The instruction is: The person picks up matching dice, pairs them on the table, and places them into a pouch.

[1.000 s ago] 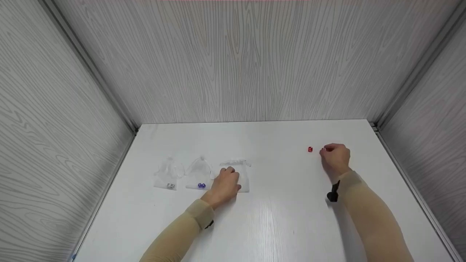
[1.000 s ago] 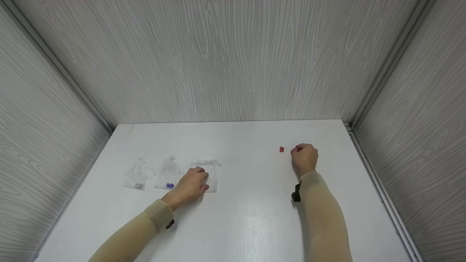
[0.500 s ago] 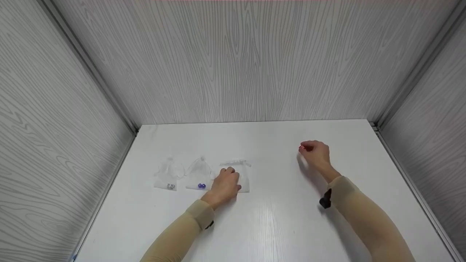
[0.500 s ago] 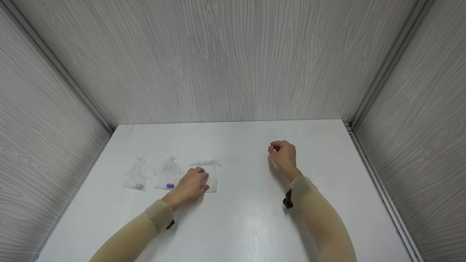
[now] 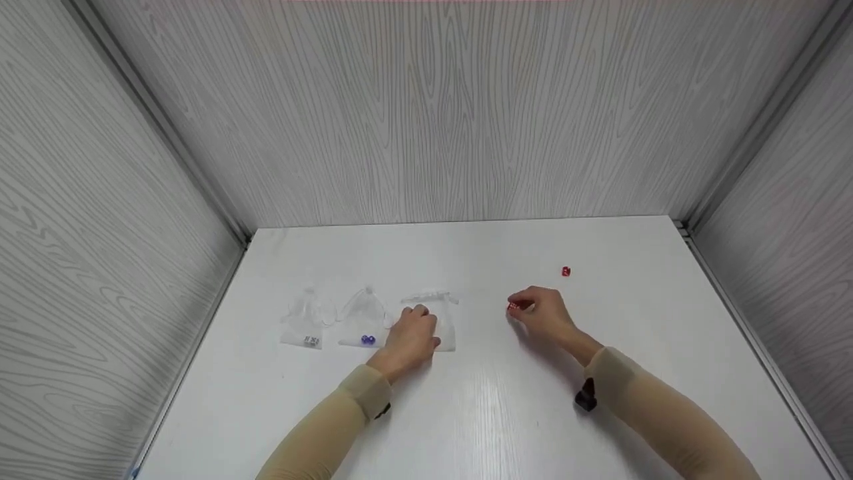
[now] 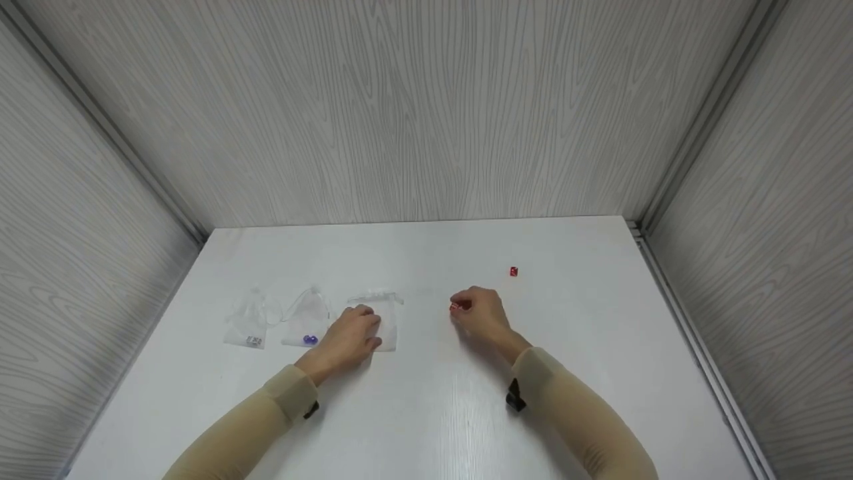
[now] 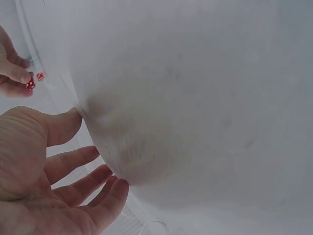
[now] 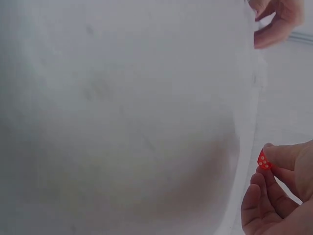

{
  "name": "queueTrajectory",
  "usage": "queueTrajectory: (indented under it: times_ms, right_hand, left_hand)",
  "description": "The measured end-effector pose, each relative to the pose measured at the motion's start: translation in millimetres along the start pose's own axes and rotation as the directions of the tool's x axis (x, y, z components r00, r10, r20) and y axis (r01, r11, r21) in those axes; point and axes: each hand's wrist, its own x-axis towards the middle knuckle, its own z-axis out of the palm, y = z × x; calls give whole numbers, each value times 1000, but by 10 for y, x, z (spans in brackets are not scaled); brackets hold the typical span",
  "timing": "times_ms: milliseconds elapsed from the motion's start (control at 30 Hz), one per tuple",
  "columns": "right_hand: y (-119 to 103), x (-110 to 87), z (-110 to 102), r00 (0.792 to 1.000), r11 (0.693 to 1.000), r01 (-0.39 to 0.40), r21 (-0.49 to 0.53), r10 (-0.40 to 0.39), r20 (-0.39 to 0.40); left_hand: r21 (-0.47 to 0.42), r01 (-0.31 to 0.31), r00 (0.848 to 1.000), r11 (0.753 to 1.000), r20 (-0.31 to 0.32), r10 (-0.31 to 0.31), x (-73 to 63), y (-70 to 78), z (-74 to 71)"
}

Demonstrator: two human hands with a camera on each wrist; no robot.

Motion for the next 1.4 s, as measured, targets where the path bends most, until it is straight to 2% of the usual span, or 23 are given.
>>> queueTrajectory:
  times_ms: [233,467,667,1100,1400]
  right_hand:
    - [-119,-144,147,991,999,32,25,-35,126]
    - [-119,-215,200,969,996,86,37,-92,227]
    - [-120,-232,219,966,995,104,6,-103,236]
    - [-171,-246,252,978,992,62,-113,-38,204]
    - [-192,-260,250,981,992,60,-111,-38,191]
  left_hand:
    - [-4,10,1000,1000,12,-10,14,-11,7]
    - [3,8,1000,1000,-9,-8,12,-4,16]
    - [6,12,1000,1000,-9,-12,7,4,21]
    - [9,28,1000,1000,10,-28,2,26,5]
    - [-5,29,1000,1000,6,-29,0,22,9]
